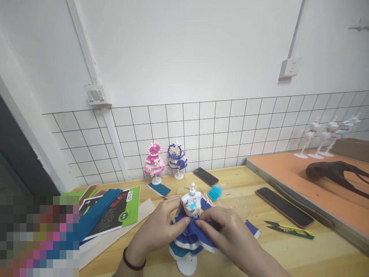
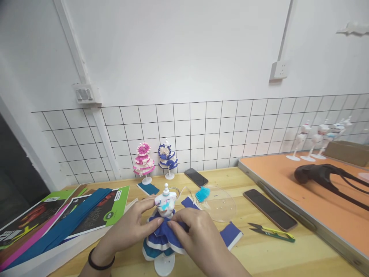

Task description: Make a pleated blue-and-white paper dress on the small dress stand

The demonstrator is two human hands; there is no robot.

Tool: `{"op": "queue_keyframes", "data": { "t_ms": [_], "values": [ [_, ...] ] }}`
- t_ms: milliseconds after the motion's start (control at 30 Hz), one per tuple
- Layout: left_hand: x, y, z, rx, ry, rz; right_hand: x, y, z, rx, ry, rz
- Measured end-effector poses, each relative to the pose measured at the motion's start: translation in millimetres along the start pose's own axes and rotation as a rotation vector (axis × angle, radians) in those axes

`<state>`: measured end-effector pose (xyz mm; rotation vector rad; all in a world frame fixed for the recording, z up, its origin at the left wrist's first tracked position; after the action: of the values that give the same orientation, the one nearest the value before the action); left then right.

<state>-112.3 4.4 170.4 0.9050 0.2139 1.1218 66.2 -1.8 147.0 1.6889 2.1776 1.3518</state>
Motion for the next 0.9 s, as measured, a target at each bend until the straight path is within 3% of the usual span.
{"op": "queue_keyframes", "data": {
  "t_ms": [433, 900],
  "values": [
    [1.1, -1.4, -3.4, -0.017, 0.007, 0.012, -4.3, -4.8, -5.1, -0.02, 0.196, -0.037],
    [0.9, -0.5, 0.5, -0.012, -0.005, 0.008, 0.7, -3.3, 0.3, 0.038, 0.129, 0.088]
  ]
}}
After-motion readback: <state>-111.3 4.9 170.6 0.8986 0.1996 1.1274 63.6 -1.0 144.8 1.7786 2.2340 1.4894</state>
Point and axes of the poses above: each hand's wrist, its own x-axis towards the middle knuckle, its own y-axis out of the back of the hand, z = x × y, the point moved 2 cm from there along x, towards the middle knuckle
